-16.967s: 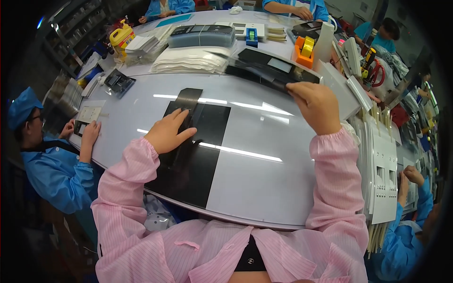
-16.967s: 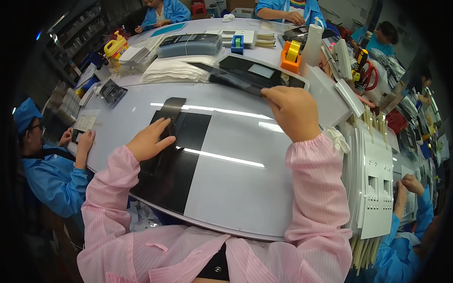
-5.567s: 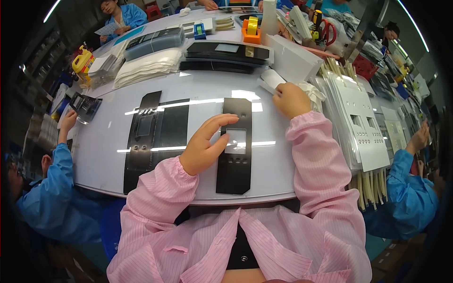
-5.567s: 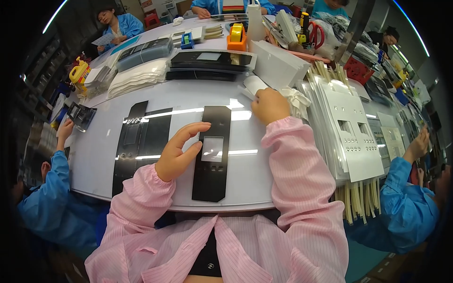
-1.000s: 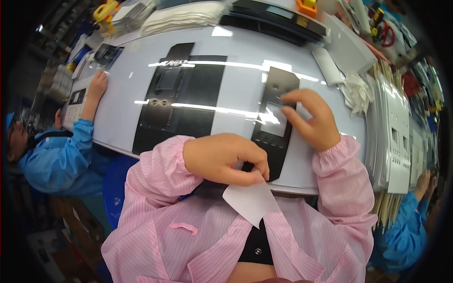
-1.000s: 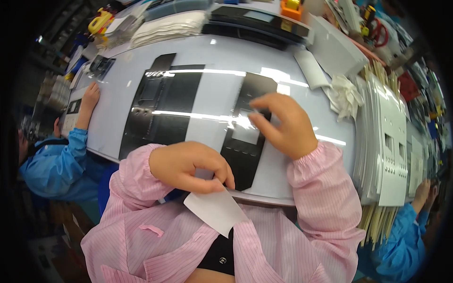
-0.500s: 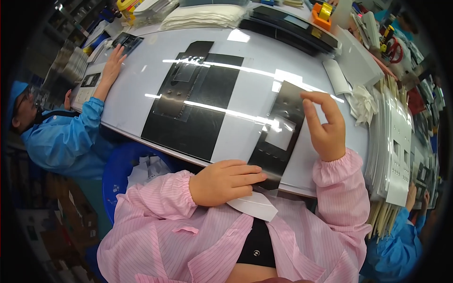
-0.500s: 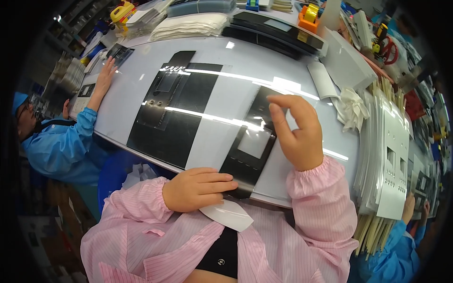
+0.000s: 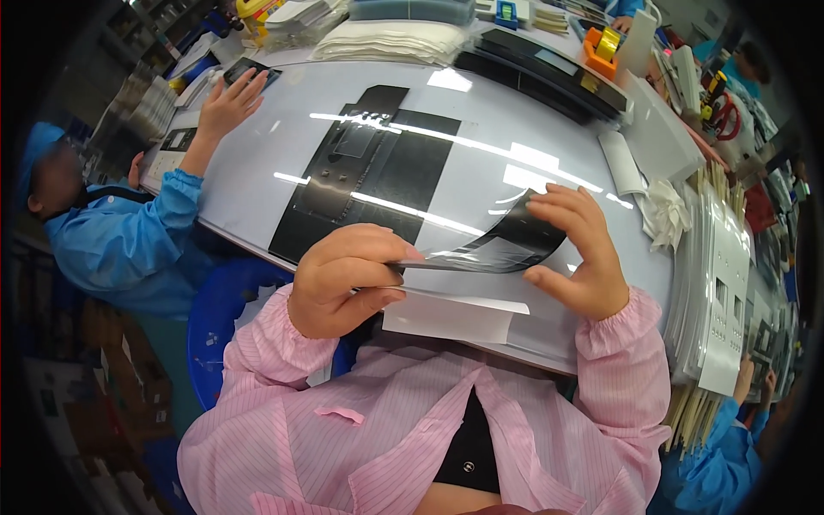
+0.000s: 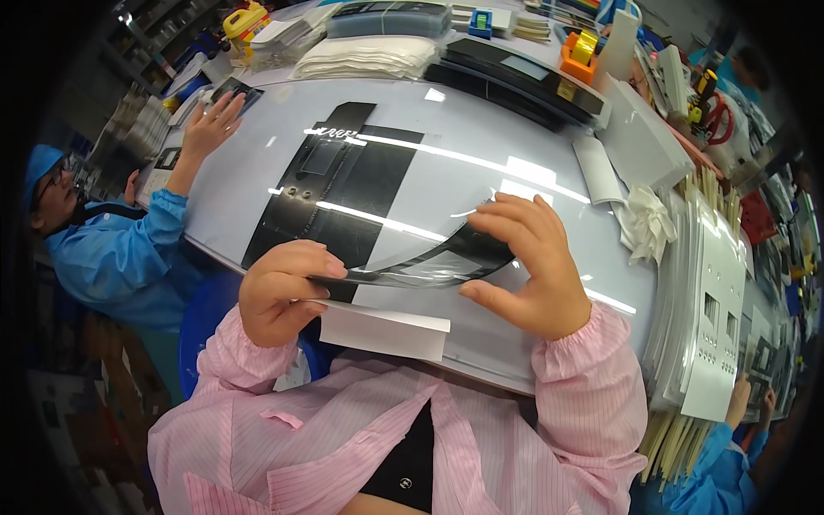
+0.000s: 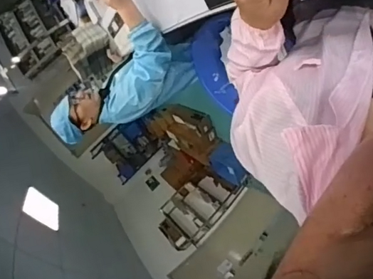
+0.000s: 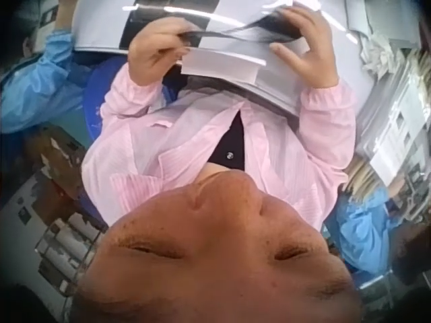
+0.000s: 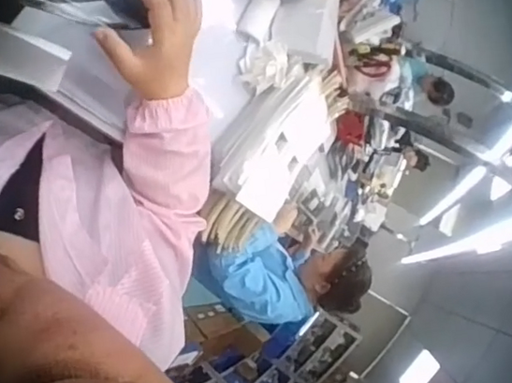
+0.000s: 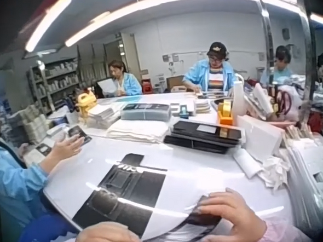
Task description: Inspecting, peeling protective films, and organizing electronic components at a workbench in a factory.
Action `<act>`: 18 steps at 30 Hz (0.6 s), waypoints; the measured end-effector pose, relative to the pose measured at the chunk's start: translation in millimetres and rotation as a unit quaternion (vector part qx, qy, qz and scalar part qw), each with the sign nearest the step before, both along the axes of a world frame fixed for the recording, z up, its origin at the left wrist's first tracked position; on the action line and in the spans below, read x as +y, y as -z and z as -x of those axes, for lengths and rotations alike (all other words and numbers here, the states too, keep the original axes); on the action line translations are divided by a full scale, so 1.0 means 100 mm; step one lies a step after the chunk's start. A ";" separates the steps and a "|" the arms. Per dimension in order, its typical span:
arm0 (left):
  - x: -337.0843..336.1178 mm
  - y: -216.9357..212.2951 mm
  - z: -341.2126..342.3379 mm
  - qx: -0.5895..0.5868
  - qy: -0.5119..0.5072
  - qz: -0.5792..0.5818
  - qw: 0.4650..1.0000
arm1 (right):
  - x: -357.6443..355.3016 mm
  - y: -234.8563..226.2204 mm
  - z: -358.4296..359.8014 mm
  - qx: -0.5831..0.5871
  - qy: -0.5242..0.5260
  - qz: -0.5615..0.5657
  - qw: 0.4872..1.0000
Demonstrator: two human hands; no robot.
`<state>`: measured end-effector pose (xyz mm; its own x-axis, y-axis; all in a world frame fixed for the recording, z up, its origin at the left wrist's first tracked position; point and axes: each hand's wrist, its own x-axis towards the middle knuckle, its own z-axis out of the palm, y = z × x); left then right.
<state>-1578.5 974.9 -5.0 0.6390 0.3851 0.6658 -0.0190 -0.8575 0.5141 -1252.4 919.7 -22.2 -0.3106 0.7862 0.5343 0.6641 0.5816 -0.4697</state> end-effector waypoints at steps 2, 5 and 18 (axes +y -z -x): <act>-0.01 0.00 0.05 0.026 0.023 0.013 0.999 | 0.01 0.00 0.10 -0.053 -0.013 0.025 0.998; -0.07 -0.01 0.11 0.040 0.078 0.112 0.990 | 0.02 0.13 0.17 -0.045 -0.030 0.019 0.998; -0.43 0.32 2.06 0.654 -0.420 0.184 0.602 | 0.10 0.07 0.22 -0.041 -0.001 0.020 0.999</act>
